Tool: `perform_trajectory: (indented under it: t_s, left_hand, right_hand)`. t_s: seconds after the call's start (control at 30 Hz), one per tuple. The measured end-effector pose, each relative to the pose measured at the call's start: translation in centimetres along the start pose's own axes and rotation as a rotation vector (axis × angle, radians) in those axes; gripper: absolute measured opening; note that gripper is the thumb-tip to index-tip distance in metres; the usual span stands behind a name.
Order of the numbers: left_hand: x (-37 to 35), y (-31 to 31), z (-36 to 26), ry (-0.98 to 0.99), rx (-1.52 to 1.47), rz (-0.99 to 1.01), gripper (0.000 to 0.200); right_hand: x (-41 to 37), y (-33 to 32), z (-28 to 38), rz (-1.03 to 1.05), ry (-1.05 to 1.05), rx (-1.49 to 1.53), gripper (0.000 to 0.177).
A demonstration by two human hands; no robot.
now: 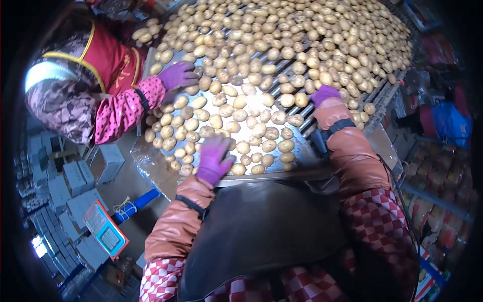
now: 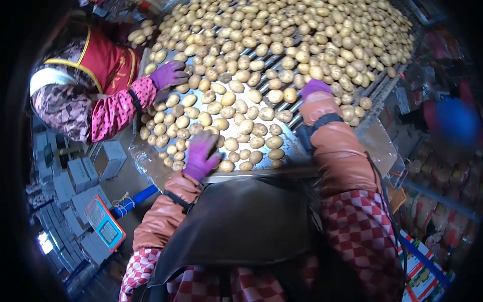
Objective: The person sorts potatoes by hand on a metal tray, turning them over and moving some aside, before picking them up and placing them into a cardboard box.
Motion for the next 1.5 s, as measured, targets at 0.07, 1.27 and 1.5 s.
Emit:
perform_trajectory:
  t_s: [0.07, 1.27, 1.5]
  left_hand:
    - [0.8, 2.4, -2.4, 0.131, 0.01, 0.114, 0.063]
    - [7.7, -9.1, 24.4, -0.619, 0.31, -0.365, 0.058]
    - [1.5, -7.4, 11.5, -0.146, 0.203, -0.178, 0.054]
  right_hand:
    - [-0.6, -0.4, 0.0, -0.005, -0.045, 0.017, 0.054]
    - [-22.7, 3.7, 22.7, 0.782, -0.36, 1.245, 0.036]
    - [-20.7, 3.7, 17.1, 0.909, 0.191, 1.863, 0.043]
Point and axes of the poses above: each hand's wrist, its own x-axis towards the middle knuckle, its own y-axis out of the palm, z = x × y, the point moved 9 cm from there along x, towards the middle knuckle, and after that the axes turned 1 degree about -x, right-handed, at the moved point
